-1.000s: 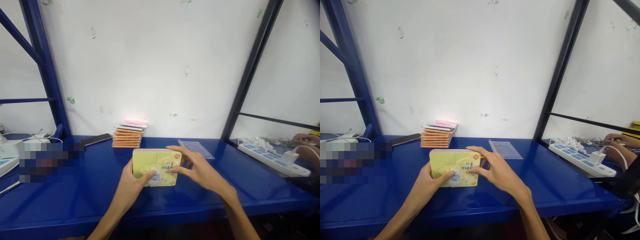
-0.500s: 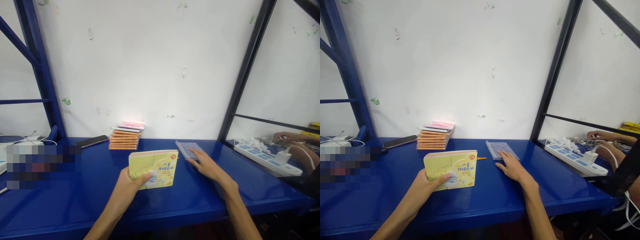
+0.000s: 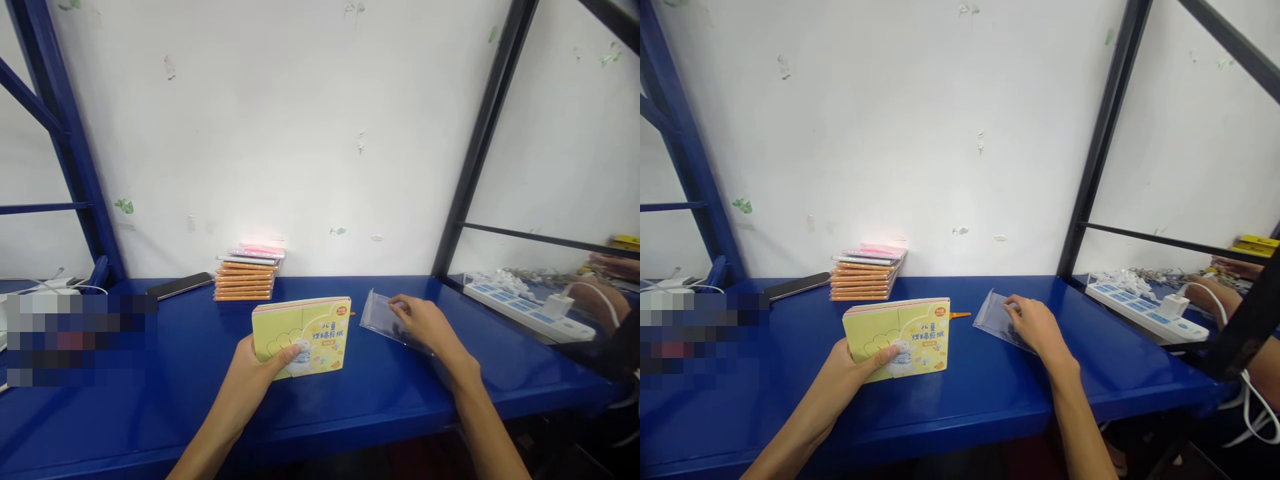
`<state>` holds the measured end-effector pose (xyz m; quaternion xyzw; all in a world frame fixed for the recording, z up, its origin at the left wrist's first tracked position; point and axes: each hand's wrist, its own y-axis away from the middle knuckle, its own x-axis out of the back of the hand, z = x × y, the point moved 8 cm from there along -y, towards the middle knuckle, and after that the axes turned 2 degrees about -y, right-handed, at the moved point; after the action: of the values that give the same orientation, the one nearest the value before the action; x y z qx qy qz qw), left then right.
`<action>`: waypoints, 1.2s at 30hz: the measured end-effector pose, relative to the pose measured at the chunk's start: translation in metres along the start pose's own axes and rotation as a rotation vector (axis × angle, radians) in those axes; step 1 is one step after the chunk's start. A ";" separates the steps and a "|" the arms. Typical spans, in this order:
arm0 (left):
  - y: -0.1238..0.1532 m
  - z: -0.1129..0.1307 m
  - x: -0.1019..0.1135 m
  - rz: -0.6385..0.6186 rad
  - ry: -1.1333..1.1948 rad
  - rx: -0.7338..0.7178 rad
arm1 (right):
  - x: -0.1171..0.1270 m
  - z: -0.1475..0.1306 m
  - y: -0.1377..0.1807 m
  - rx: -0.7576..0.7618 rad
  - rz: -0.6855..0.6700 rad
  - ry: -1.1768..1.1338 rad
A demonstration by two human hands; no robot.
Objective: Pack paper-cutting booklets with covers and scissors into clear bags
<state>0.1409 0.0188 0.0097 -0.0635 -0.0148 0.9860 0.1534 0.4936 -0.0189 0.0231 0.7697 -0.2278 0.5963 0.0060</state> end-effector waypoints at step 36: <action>0.040 0.048 0.010 0.036 0.134 0.031 | 0.092 -0.132 0.091 0.238 0.288 -0.491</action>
<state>0.1134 -0.0165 0.0541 -0.1273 0.0120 0.9822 0.1373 0.3570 -0.0952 0.1221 0.8460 -0.2576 0.4097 -0.2238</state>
